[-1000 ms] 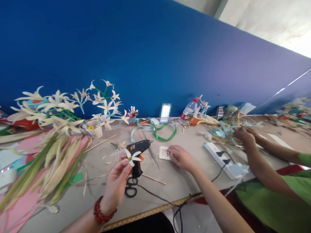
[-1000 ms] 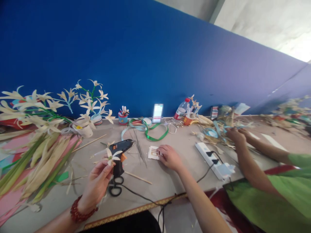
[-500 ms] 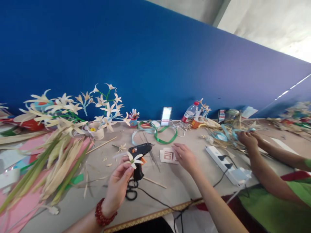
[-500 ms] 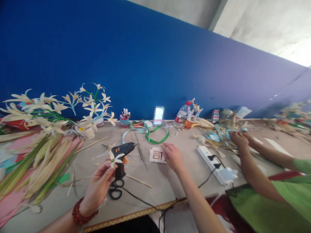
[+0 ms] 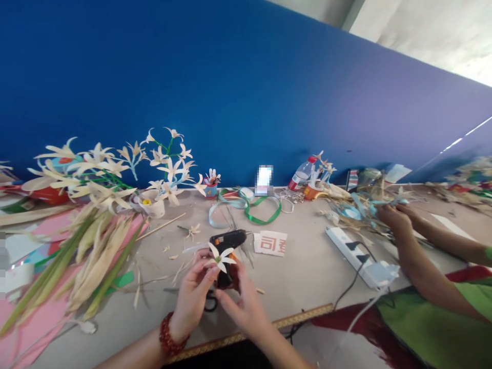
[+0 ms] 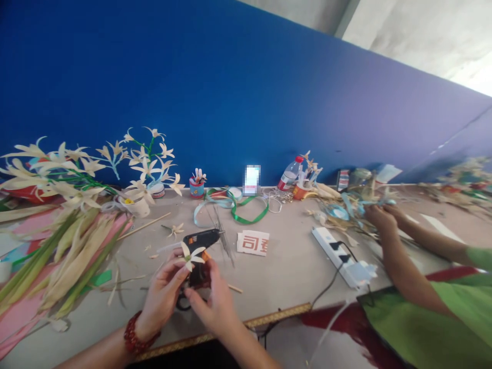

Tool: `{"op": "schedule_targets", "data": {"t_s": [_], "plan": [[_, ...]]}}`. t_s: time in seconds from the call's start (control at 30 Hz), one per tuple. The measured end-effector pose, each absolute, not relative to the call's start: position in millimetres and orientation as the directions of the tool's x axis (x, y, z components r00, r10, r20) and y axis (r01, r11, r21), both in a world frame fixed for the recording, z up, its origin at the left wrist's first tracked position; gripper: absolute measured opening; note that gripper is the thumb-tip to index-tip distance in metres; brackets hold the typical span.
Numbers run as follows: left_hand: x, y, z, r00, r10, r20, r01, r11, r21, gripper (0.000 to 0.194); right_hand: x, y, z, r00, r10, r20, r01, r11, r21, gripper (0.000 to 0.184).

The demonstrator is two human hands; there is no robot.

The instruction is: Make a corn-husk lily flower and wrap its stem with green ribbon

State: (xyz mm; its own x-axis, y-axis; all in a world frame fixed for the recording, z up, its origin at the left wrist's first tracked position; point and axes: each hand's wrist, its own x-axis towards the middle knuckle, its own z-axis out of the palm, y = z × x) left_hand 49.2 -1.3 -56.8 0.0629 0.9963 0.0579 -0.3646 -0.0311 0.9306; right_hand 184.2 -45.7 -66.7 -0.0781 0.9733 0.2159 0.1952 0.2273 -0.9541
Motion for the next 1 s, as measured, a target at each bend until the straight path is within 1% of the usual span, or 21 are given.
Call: {"op": "schedule_targets", "data": {"t_s": [0.07,0.17,0.27,0.33,0.43,0.53,0.6,0.67,0.73,0.77,0.83,0.87,0.93,1.0], "plan": [[50.1,-2.7,-57.1,0.081,0.995,0.06,-0.325,-0.031,0.945,0.01,178.6,-41.4,-72.5,-0.041,0.979,0.2,0.163,0.204,-0.965,0.062],[50.2,-4.6,-57.1,0.145,0.987,0.075,-0.29,-0.03,0.956,0.012,176.7,-38.2,-75.3,0.036,0.98,0.195,0.135,0.189,-0.973,0.052],[49.9,-5.8,-57.2,0.186,0.977,0.101,-0.297,-0.042,0.954,0.012,180.4,-36.7,-73.6,0.099,0.977,0.191,0.116,0.179,-0.977,0.05],[50.0,-6.2,-57.3,0.192,0.975,0.111,-0.303,-0.049,0.952,0.012,183.7,-35.4,-72.3,0.099,0.977,0.19,0.089,0.181,-0.979,0.05],[50.1,-6.7,-56.9,0.198,0.97,0.144,-0.306,-0.079,0.949,0.011,187.9,-34.0,-72.1,0.084,0.98,0.182,-0.018,0.184,-0.983,0.046],[48.7,-8.7,-56.5,0.216,0.96,0.176,-0.33,-0.098,0.939,0.013,195.4,-34.9,-72.7,0.127,0.986,0.106,-0.098,0.119,-0.988,0.038],[46.1,-11.1,-56.2,0.257,0.949,0.18,-0.353,-0.081,0.932,0.014,207.7,-37.5,-72.3,0.17,0.984,0.05,-0.107,0.069,-0.992,0.034],[42.7,-13.6,-55.0,0.321,0.93,0.179,-0.365,-0.053,0.93,0.015,229.3,-41.8,-71.5,0.223,0.974,0.049,-0.039,0.06,-0.997,0.031],[39.3,-15.1,-52.6,0.392,0.901,0.184,-0.364,-0.032,0.931,0.019,260.5,-47.4,-70.4,0.267,0.959,0.091,0.145,0.053,-0.988,0.029],[37.9,-15.2,-51.0,0.411,0.892,0.19,-0.366,-0.03,0.93,0.021,278.7,-50.3,-69.7,0.266,0.952,0.149,0.266,0.076,-0.961,0.031],[36.2,-13.9,-48.1,0.397,0.898,0.189,-0.38,-0.027,0.925,0.023,316.8,-54.9,-67.4,0.172,0.951,0.258,0.493,0.143,-0.858,0.032],[35.9,-12.7,-46.9,0.369,0.913,0.176,-0.39,-0.02,0.921,0.023,335.1,-56.0,-65.6,0.079,0.961,0.267,0.572,0.175,-0.801,0.029],[36.3,-10.0,-45.6,0.301,0.941,0.152,-0.411,-0.016,0.911,0.02,366.1,-54.9,-60.6,-0.061,0.971,0.23,0.694,0.207,-0.69,0.021],[37.2,-7.5,-45.4,0.264,0.952,0.153,-0.419,-0.03,0.908,0.019,387.1,-49.1,-54.8,-0.141,0.968,0.209,0.774,0.239,-0.586,0.019]]}}
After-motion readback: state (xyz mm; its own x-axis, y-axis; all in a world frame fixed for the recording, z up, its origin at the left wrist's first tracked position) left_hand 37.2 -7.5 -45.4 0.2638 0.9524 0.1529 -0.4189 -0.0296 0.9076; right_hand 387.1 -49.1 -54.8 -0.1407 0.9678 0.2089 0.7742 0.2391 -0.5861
